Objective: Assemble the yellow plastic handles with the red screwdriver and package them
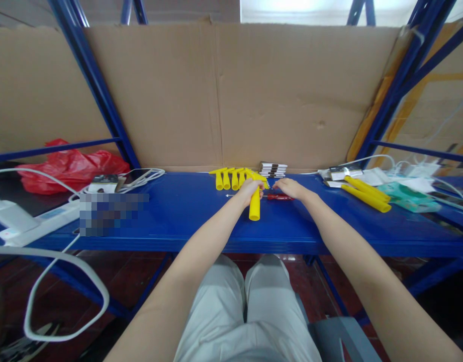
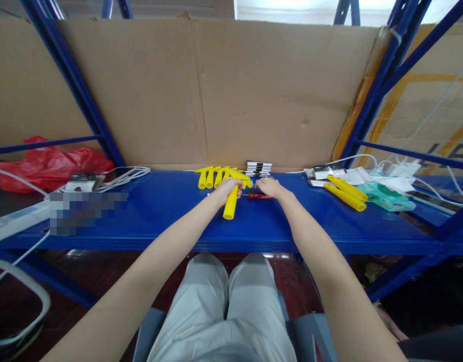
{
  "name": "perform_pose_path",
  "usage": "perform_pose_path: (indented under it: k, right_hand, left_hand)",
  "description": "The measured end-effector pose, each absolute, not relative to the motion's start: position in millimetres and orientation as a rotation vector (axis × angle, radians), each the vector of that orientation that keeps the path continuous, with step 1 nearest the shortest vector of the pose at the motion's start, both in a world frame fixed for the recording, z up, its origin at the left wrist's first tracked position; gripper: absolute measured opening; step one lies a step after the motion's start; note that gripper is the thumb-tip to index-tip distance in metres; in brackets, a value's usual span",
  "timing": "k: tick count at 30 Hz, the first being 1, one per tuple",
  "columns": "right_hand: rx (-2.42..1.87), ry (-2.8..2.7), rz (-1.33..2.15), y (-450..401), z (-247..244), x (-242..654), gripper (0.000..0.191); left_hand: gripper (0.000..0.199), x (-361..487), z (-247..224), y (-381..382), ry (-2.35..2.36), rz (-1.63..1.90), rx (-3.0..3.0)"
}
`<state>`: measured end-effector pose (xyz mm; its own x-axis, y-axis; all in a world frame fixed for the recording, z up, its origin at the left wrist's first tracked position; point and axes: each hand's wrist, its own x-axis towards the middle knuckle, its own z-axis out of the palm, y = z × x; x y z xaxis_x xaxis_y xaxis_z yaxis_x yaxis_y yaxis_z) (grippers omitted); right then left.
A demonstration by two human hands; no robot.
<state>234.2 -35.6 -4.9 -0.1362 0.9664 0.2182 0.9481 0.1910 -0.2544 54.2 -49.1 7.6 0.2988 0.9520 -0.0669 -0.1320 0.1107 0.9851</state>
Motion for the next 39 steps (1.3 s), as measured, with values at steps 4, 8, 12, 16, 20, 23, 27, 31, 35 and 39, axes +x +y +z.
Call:
perform_pose_path:
  k: [4,8,12,16,20,23,27,31,35,39]
  right_hand:
    - [-1.871,-2.182,0.081,-36.6,-4.8,228.6,0.043]
    - [-1.875,-2.248,0.028,-38.0,-4.7,223.7,0.04]
    - [-1.811,-2.142,-0.032,-38.2,-5.2,227.0,0.038]
    - [-1.657,-2.042,-0.053,-37.2,-6.8,229.7,0.032]
    - [-1.479,-2.015,0.05,-37.2,-7.4,228.9,0.03]
    - [-1.44,-2.017,0.138,-37.4,-7.4,230.7,0.025]
    - [-1.439,-1.982,0.145,-37.4,-7.1,235.0,0.019]
    - [-1.431,-1.939,0.077,-38.1,-3.9,236.0,0.017]
    - [-1.479,-1.775,-0.072,-38.1,0.8,242.6,0.02]
    - [-1.653,-1.481,-0.079,-34.3,-1.7,263.5,0.023]
  left_hand:
    - [0.016,54.5,8.2,-53.0,0.975,0.994,1.234]
    - [0.016,52.9,11.1,-58.5,1.028,0.943,1.338]
    - [0.015,50.8,12.8,-60.2,1.056,0.864,1.42]
    - [0.015,50.1,11.1,-58.8,1.043,0.807,1.474]
    - [0.017,49.7,9.8,-59.1,0.991,0.724,1.548]
    - [0.017,49.6,9.9,-60.7,0.957,0.683,1.576]
    - [0.016,50.1,10.8,-62.3,0.924,0.677,1.561]
    - [0.015,49.6,12.0,-62.8,0.884,0.696,1.522]
    - [0.016,48.3,13.4,-63.7,0.902,0.727,1.489]
    - [0.016,48.0,15.6,-65.8,0.945,0.756,1.485]
